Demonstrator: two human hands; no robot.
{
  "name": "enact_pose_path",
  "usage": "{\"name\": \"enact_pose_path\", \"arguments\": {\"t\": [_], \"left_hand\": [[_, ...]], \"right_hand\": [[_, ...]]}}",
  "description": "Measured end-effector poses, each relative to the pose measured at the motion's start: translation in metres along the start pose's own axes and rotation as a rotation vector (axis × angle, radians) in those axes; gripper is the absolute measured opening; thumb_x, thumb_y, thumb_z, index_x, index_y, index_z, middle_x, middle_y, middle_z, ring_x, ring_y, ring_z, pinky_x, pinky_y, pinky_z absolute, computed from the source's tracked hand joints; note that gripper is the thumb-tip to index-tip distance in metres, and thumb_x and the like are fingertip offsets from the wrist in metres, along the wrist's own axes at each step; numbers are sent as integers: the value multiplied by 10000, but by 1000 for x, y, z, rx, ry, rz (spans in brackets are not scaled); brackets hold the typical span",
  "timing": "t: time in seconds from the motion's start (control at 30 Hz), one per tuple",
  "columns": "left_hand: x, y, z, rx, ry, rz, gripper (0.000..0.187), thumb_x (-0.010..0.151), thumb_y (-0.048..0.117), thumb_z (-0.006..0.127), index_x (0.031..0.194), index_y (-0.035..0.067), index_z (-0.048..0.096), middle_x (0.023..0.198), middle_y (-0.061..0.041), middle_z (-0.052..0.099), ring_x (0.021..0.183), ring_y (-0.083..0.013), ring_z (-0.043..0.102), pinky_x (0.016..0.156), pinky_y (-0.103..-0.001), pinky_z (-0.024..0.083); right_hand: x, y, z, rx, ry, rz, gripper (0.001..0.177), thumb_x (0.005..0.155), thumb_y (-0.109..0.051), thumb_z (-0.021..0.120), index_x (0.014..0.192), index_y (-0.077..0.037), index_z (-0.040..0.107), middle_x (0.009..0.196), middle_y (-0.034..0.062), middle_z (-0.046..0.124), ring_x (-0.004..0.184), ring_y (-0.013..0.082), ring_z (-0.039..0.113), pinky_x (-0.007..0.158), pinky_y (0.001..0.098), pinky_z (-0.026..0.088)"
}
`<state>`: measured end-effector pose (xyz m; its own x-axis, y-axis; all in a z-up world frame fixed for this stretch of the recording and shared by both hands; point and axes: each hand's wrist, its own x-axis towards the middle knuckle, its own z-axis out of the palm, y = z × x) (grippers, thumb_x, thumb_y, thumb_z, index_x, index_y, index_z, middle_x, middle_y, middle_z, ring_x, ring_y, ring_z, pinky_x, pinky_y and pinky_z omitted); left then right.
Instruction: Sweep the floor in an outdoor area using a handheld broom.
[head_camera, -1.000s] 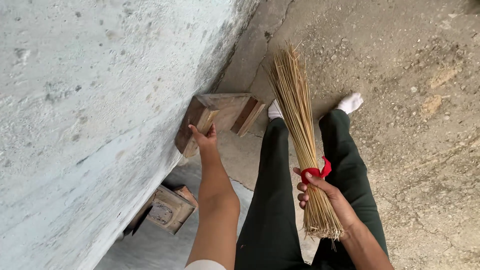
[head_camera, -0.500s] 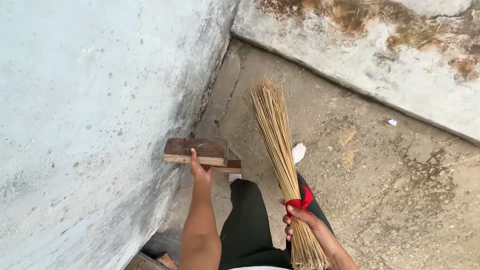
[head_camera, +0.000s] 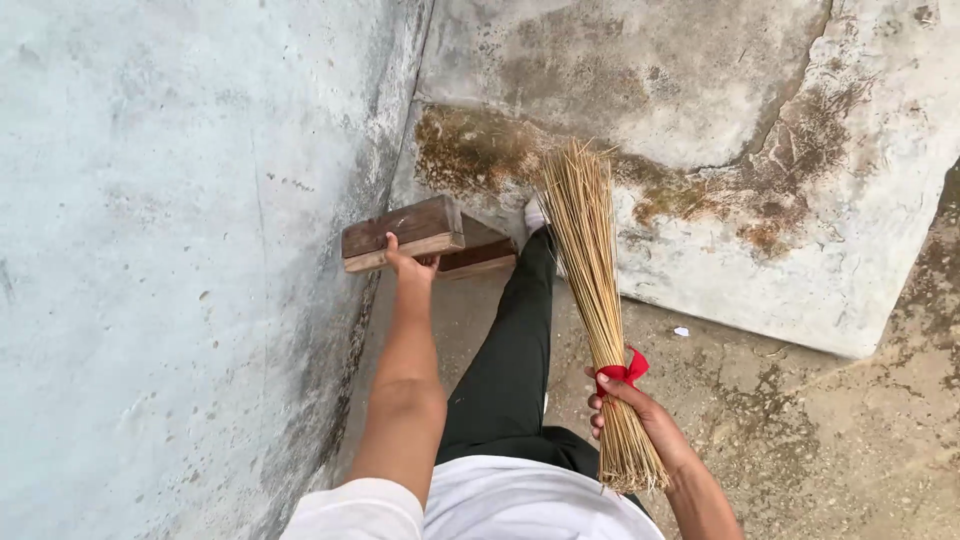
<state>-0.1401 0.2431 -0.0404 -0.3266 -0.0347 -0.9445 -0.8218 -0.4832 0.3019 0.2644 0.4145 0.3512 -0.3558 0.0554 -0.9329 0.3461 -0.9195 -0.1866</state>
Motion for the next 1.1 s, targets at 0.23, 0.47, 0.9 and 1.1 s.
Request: {"name": "enact_pose_path", "arguments": {"t": [0.23, 0.47, 0.9, 1.1], "left_hand": [[-48, 14, 276, -46, -49, 33, 967, 736, 714, 739, 1420, 69, 514, 1331, -153, 518, 1176, -344, 539, 982, -525, 483], [-75, 18, 486, 136, -106, 66, 873, 756, 709, 715, 1372, 110, 560, 1261, -148, 582, 1093, -324, 558, 909, -490, 488], [-5, 26, 763, 370, -52, 43, 826, 769, 673, 689, 1375, 123, 572, 1262, -135, 650, 1068, -352, 623, 927, -510, 465], [52, 40, 848, 339, -104, 60, 920, 778, 670, 729, 1454, 100, 476, 1360, -180, 548, 1171, -364, 572, 1020, -540, 485]], "right_hand": [[29, -190, 38, -67, 162, 42, 549, 903, -329, 671, 1338, -5, 588, 764, 81, 609, 608, 176, 612, 588, 356, 575], [31, -346, 82, -72, 147, 2, 566, 891, -347, 685, 1354, -33, 601, 752, 67, 596, 607, 168, 614, 596, 351, 577], [141, -579, 91, 3, 80, 236, 599, 860, -278, 733, 1390, -53, 570, 735, 93, 586, 564, 203, 606, 550, 380, 547], [177, -624, 94, 52, 124, 302, 603, 889, -312, 728, 1405, -48, 563, 736, 104, 586, 575, 217, 608, 552, 389, 546]]}}
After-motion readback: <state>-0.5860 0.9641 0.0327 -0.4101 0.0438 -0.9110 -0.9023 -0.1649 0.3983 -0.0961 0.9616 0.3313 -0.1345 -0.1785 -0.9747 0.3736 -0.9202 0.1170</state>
